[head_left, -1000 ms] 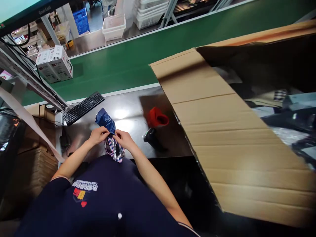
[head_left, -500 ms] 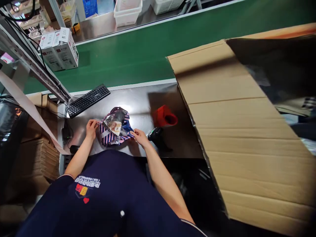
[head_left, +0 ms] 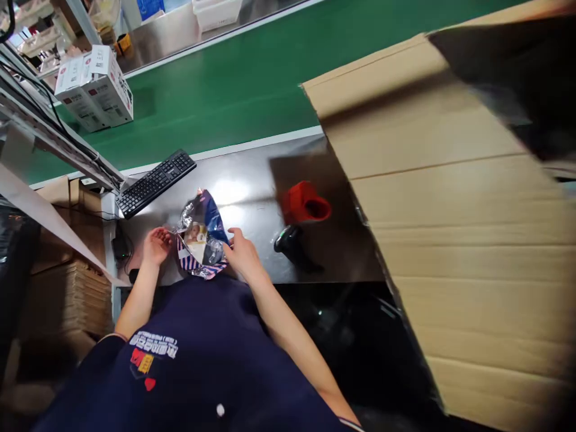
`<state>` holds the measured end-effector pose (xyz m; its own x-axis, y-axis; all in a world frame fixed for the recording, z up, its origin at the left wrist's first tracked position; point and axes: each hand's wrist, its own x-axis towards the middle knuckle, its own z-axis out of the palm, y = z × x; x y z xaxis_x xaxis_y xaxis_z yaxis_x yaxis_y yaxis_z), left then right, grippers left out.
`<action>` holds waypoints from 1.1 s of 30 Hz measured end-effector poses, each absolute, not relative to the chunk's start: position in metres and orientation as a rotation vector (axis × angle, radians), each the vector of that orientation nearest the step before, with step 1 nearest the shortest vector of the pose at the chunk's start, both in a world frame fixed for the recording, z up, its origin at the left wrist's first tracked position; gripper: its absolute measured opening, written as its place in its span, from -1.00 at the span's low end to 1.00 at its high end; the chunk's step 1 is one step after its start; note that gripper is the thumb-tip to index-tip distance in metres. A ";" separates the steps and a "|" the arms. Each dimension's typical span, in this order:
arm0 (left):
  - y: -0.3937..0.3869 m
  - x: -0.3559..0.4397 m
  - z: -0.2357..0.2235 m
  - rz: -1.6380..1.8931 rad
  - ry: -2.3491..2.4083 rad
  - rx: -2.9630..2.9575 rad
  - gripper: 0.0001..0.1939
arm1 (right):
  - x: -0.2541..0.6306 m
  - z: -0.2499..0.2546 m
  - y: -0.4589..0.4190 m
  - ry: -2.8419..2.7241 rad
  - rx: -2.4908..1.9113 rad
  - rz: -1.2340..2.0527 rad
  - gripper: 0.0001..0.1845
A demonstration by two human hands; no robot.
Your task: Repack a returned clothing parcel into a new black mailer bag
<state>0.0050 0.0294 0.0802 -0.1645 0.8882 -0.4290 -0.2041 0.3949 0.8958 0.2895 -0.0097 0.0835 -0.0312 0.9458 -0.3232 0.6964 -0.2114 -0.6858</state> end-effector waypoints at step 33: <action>-0.039 -0.004 0.137 0.156 1.516 1.986 -0.25 | 0.207 0.066 0.029 -2.740 -0.938 0.971 -0.52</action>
<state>-0.0044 -0.0389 0.1374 0.3317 0.9034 -0.2718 0.8292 -0.1418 0.5407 0.2067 0.0290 0.0655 -0.8079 0.5775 -0.1173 0.5226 0.6100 -0.5957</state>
